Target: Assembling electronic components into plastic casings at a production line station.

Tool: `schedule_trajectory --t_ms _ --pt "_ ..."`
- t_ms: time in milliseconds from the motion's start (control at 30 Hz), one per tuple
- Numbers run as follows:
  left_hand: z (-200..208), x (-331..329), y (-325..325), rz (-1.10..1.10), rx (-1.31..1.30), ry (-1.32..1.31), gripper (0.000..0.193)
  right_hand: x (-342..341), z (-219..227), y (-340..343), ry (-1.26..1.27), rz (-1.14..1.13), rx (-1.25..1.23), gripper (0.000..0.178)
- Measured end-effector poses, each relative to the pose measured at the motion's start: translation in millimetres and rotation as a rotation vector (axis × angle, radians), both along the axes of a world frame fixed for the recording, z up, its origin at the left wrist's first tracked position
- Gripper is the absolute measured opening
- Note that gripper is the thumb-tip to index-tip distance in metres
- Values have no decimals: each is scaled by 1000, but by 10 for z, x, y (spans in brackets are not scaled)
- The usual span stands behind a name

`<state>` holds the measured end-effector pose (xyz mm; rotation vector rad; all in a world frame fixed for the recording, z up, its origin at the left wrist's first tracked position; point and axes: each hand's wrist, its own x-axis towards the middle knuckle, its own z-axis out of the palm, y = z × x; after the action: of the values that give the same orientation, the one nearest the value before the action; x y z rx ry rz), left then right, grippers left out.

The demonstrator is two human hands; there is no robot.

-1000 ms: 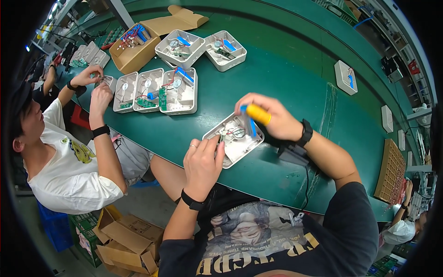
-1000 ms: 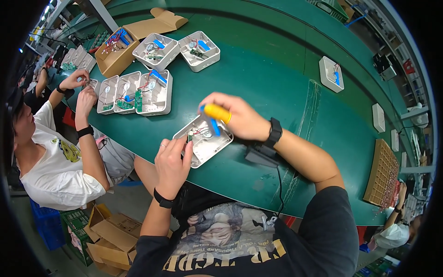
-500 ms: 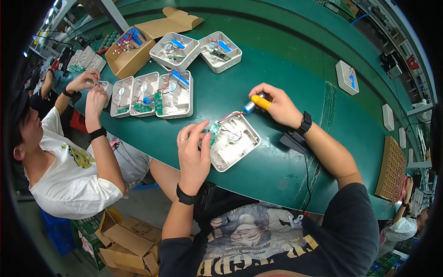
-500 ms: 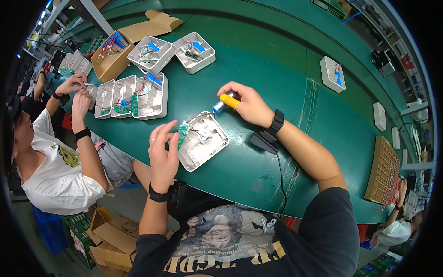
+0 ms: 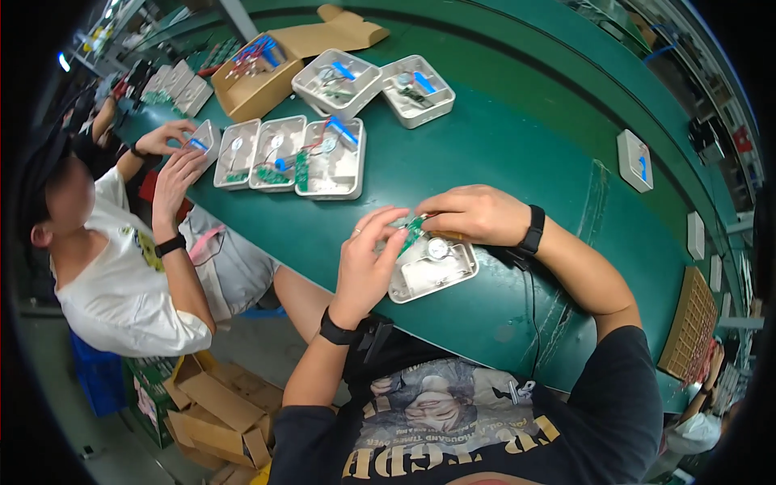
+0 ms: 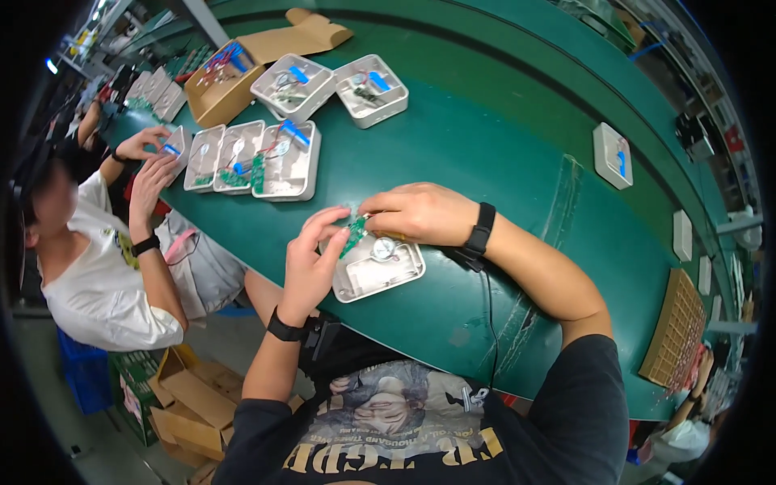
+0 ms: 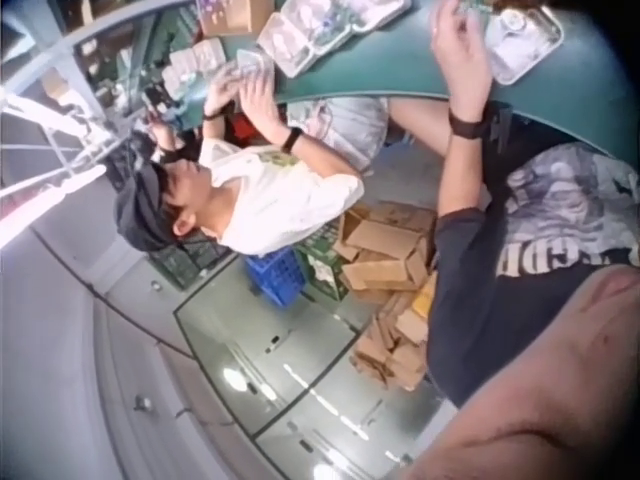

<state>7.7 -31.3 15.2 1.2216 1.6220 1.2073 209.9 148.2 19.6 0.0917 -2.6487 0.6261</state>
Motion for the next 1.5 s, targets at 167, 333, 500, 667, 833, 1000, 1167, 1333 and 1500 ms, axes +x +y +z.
schedule_trajectory --t_ms 167,333,500,667,833,1000,1167,1333,1500 --pt "22 128 -386 219 217 638 47 -49 -17 -32 66 -45 46 24" --pt "-45 180 -431 182 3 679 57 -4 16 -184 144 -197 -111 16" --pt "105 -131 -435 56 -61 671 60 -151 183 -130 132 -332 -327 18" --pt "11 -267 -267 -49 125 547 56 -93 274 -58 57 -253 -237 19" --pt "109 -400 -174 -85 119 317 46 -215 414 -286 -83 -127 -122 21" --pt "75 -354 -173 -112 83 306 43 -182 386 -430 -111 -159 -47 22" --pt "-57 -278 -153 -85 110 268 38 -107 298 -476 -141 -169 55 21" --pt "-120 -172 -182 -106 224 358 28 -23 187 -573 -163 -192 159 21" --pt "-82 -96 -221 -109 320 572 17 18 151 -617 -188 -196 118 23"
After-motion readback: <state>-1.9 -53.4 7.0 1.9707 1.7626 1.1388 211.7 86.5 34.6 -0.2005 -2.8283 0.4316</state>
